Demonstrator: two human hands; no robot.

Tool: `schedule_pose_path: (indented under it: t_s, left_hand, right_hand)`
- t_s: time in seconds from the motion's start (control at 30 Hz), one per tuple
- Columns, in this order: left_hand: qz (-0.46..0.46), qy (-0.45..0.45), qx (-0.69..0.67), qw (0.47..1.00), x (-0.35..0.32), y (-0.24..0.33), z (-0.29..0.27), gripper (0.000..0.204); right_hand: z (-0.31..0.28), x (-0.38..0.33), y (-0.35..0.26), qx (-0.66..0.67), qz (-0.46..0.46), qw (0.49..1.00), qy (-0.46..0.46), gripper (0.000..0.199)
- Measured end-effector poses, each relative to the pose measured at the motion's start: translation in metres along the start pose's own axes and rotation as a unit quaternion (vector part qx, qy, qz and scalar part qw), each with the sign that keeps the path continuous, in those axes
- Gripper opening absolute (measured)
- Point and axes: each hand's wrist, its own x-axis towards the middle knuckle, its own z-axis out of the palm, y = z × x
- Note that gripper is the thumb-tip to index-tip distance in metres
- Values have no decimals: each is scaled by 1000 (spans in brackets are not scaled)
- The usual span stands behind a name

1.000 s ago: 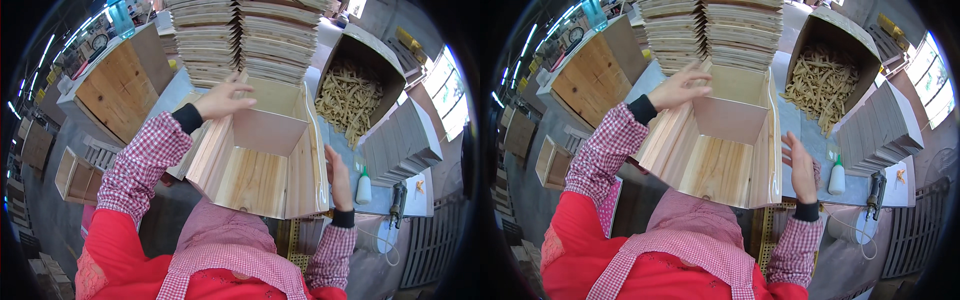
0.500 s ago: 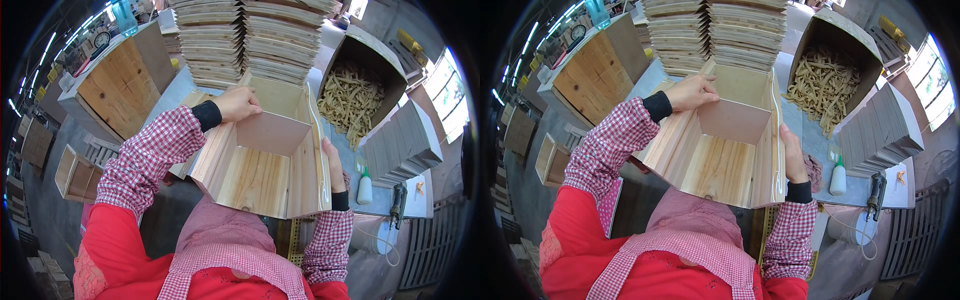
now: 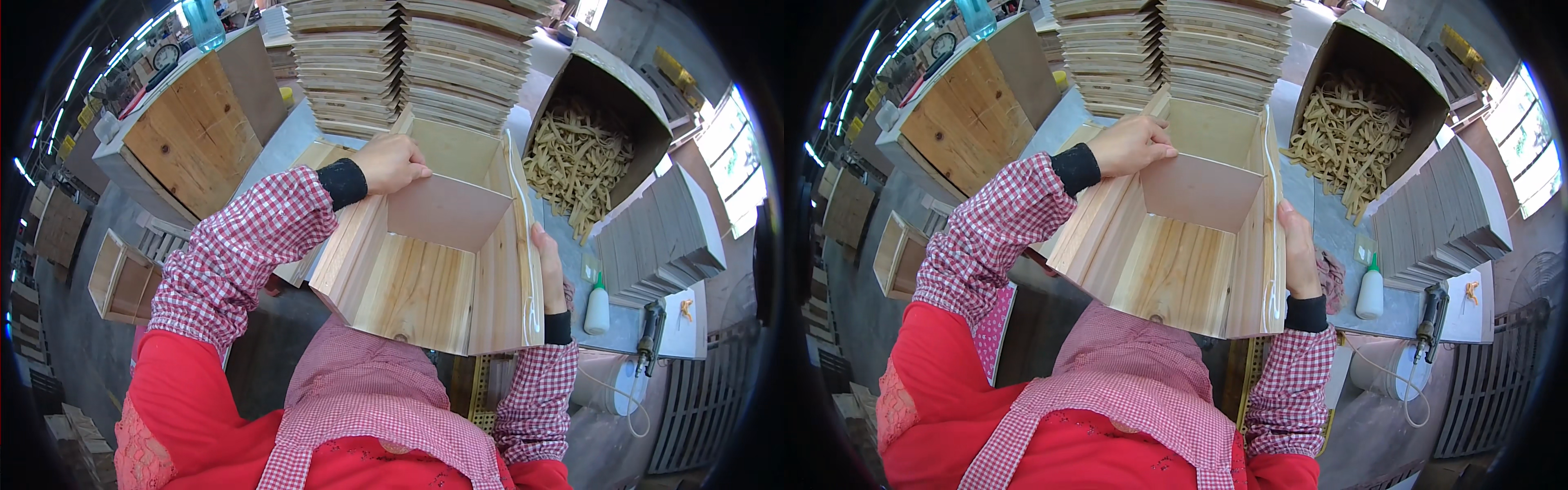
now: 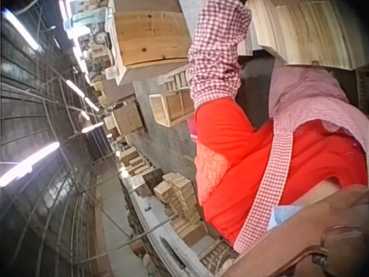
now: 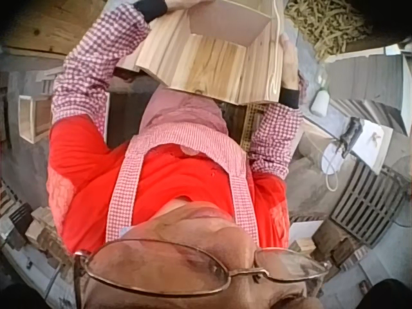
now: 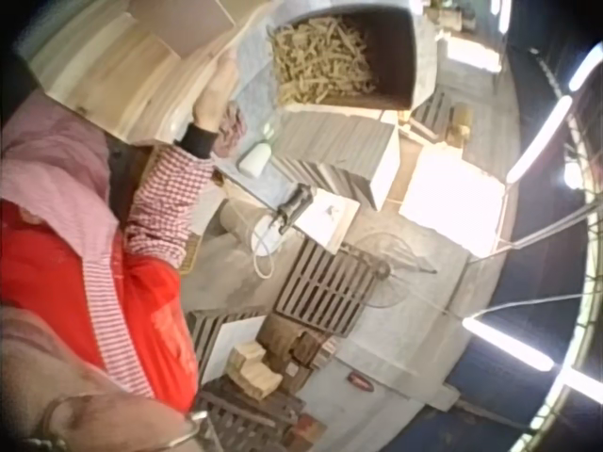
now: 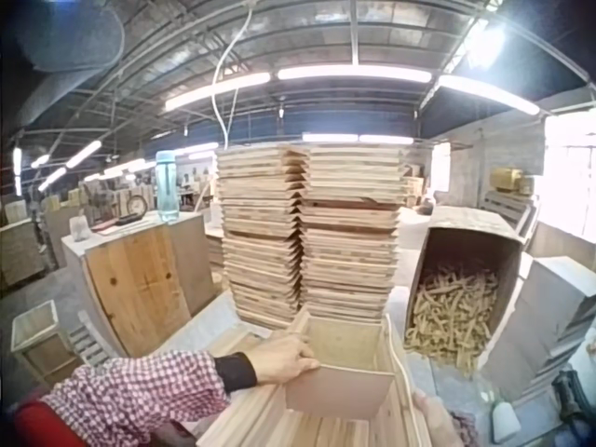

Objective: The person assembles a wooden box by applying glue to wooden panels from a bottle, fitting the panels together around a base, securing the structure with rubber bands, and wiping the edges with a cloth.

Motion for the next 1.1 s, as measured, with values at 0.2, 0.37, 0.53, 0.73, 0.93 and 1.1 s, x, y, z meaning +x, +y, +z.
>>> schedule_pose_path:
  t_s: [0.2,0.37,0.53,0.73,0.93,1.1]
  left_hand:
    - [5,-15,-3,1000,3,-5,-1,26]
    - [45,10,-1,999,3,-16,4,27]
    - [21,7,-5,1000,1,-9,1,27]
    - [21,7,5,1000,0,-4,0,29]
    - [29,22,1,999,2,-9,0,27]
    - [41,13,10,999,-3,-3,-2,28]
  right_hand:
    - [-6,2,3,7,19,1000,-1,49]
    - [-10,7,11,18,27,999,17,48]
    - [-15,2,20,-26,11,998,49,44]
    - [-18,7,7,-30,31,998,38,44]
    - [-8,9,6,20,23,999,41,42]
    - [-15,3,6,23,53,998,34,38]
